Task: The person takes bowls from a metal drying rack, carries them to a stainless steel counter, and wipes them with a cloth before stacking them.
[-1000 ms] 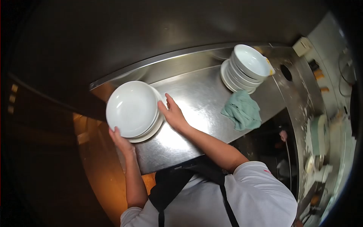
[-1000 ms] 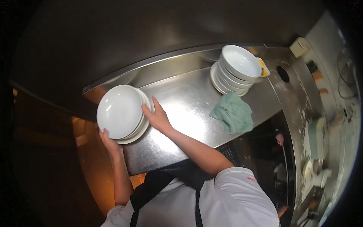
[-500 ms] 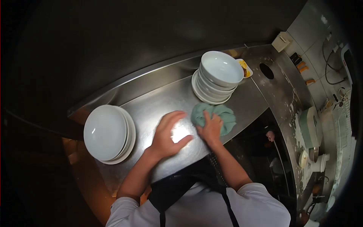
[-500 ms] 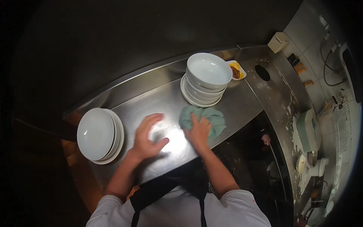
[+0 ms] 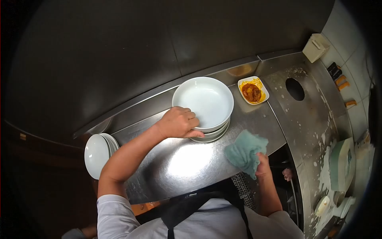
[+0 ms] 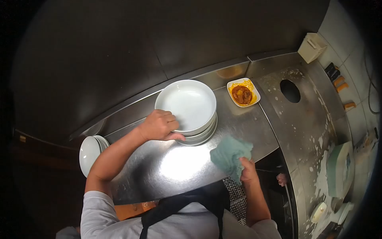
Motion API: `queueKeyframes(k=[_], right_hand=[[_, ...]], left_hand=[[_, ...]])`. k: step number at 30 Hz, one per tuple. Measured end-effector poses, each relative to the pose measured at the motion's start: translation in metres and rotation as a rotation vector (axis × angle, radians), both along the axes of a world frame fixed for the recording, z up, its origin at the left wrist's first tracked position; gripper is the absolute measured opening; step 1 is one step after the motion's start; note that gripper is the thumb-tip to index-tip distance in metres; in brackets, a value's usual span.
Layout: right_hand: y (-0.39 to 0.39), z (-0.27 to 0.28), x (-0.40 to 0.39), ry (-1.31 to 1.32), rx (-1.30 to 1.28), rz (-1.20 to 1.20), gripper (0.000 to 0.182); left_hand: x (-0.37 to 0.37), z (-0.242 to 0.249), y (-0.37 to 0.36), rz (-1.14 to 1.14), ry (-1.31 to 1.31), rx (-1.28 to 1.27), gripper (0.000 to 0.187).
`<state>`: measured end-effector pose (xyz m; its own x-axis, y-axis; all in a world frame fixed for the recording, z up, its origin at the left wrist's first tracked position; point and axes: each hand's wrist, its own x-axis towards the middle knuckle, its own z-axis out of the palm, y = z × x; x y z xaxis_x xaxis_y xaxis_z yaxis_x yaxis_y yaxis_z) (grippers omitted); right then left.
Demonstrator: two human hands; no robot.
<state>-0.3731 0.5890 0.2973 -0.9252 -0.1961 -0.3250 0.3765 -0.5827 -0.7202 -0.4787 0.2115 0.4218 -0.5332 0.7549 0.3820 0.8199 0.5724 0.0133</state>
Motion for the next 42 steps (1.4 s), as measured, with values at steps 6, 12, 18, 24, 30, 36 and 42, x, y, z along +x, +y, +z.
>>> queueKeyframes(k=[6,12,18,24,30,36,42], right_hand=[[0.031,-0.008,-0.037,0.056,-0.063,-0.039,0.070],[0.028,0.018,-0.057,0.382,-0.179,-0.244,0.071],[-0.096,0.086,-0.068,1.077,0.383,-0.172,0.069],[-0.200,0.236,-0.070,1.497,0.713,-0.375,0.067],[-0.275,0.191,-0.082,0.449,-0.400,0.343,0.053],[-0.318,0.142,0.036,0.010,-0.573,0.416,0.050],[-0.287,0.144,0.021,0.171,-0.002,0.286,0.045]], left_hand=[[-0.009,0.014,0.015,-0.033,0.029,0.084,0.053],[0.002,0.026,0.033,0.161,-0.001,0.276,0.051],[0.036,0.047,0.061,0.392,-0.412,1.213,0.030],[0.102,0.082,0.026,0.173,-0.464,1.249,0.054],[0.155,0.102,0.008,0.379,0.136,1.073,0.027],[0.166,0.053,-0.056,0.638,0.218,0.773,0.048],[0.229,-0.017,-0.107,0.455,0.014,0.447,0.047]])
